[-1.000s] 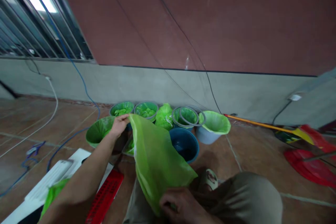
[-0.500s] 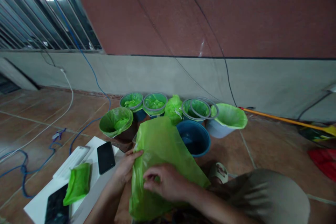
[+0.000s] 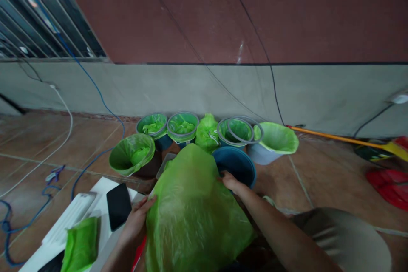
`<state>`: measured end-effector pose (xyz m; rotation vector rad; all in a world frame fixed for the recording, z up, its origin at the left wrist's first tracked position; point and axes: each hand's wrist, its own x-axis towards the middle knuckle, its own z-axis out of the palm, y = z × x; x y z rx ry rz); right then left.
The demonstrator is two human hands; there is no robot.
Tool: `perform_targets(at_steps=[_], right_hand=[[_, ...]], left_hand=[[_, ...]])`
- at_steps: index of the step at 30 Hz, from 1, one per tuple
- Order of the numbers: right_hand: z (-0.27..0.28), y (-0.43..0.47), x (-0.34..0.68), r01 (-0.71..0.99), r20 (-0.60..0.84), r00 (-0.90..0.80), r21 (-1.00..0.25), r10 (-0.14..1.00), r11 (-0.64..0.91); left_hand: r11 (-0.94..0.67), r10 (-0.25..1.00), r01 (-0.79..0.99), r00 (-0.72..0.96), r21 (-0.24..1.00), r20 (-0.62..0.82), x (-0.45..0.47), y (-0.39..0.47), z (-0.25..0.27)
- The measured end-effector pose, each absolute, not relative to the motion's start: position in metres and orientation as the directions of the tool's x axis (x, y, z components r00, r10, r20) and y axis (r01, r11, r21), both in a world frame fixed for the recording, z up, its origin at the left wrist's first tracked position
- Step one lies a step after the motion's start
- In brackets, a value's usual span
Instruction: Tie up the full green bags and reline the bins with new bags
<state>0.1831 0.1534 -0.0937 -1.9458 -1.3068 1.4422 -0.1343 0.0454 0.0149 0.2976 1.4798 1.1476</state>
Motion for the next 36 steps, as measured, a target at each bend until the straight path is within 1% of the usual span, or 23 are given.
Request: perform_targets(at_steps=[3, 4, 5, 7, 9, 11, 13, 15, 17, 20, 22, 26, 28, 32, 36], right_hand=[[-0.093, 0.155, 0.188, 0.366, -0.559, 0.073, -0.755, 0.826, -0.544], [-0.09, 0.155, 0.194, 0.303, -0.577, 0.072, -0.765, 0.814, -0.569], [-0.086, 0.156, 0.201, 0.2, -0.597, 0.066, -0.777, 0.8, -0.596], [-0.073, 0.157, 0.221, -0.098, -0.62, 0.07, -0.784, 0.782, -0.613], [-0.058, 0.156, 0.244, -0.376, -0.606, 0.108, -0.759, 0.788, -0.532], [-0.044, 0.151, 0.264, -0.5, -0.574, 0.102, -0.736, 0.813, -0.457], [-0.035, 0.142, 0.275, -0.519, -0.576, -0.008, -0.696, 0.817, -0.496], [-0.03, 0.133, 0.278, -0.484, -0.616, -0.137, -0.642, 0.776, -0.595], [-0.027, 0.127, 0.276, -0.466, -0.651, -0.206, -0.59, 0.73, -0.659], [-0.014, 0.128, 0.273, -0.502, -0.626, -0.263, -0.56, 0.734, -0.659], [-0.001, 0.134, 0.276, -0.519, -0.573, -0.282, -0.583, 0.769, -0.625], [0.02, 0.149, 0.288, -0.526, -0.442, -0.247, -0.687, 0.863, -0.502], [0.025, 0.156, 0.294, -0.511, -0.401, -0.19, -0.739, 0.896, -0.439], [0.032, 0.164, 0.304, -0.482, -0.346, -0.033, -0.817, 0.938, -0.318], [0.048, 0.165, 0.316, -0.453, -0.279, 0.022, -0.859, 0.96, -0.239]], left_hand=[[0.477, 0.727, -0.444, -0.286, 0.758, -0.624, -0.138, 0.054, 0.012], [0.47, 0.729, -0.454, -0.284, 0.757, -0.623, -0.138, 0.057, 0.013], [0.459, 0.73, -0.463, -0.29, 0.759, -0.619, -0.138, 0.06, 0.015], [0.419, 0.739, -0.487, -0.307, 0.766, -0.6, -0.138, 0.066, 0.021], [0.358, 0.763, -0.513, -0.321, 0.78, -0.561, -0.137, 0.071, 0.03], [0.3, 0.789, -0.516, -0.339, 0.803, -0.512, -0.134, 0.076, 0.039], [0.257, 0.804, -0.488, -0.371, 0.834, -0.464, -0.129, 0.081, 0.048], [0.242, 0.809, -0.446, -0.397, 0.862, -0.433, -0.124, 0.085, 0.055], [0.242, 0.819, -0.413, -0.398, 0.878, -0.413, -0.119, 0.087, 0.061], [0.244, 0.842, -0.391, -0.369, 0.888, -0.393, -0.116, 0.088, 0.066], [0.242, 0.85, -0.382, -0.36, 0.892, -0.384, -0.117, 0.087, 0.068], [0.246, 0.862, -0.363, -0.342, 0.899, -0.374, -0.12, 0.086, 0.072], [0.258, 0.869, -0.353, -0.322, 0.899, -0.375, -0.121, 0.087, 0.075], [0.233, 0.889, -0.333, -0.307, 0.914, -0.339, -0.123, 0.09, 0.081], [0.211, 0.912, -0.266, -0.293, 0.94, -0.288, -0.127, 0.094, 0.089]])
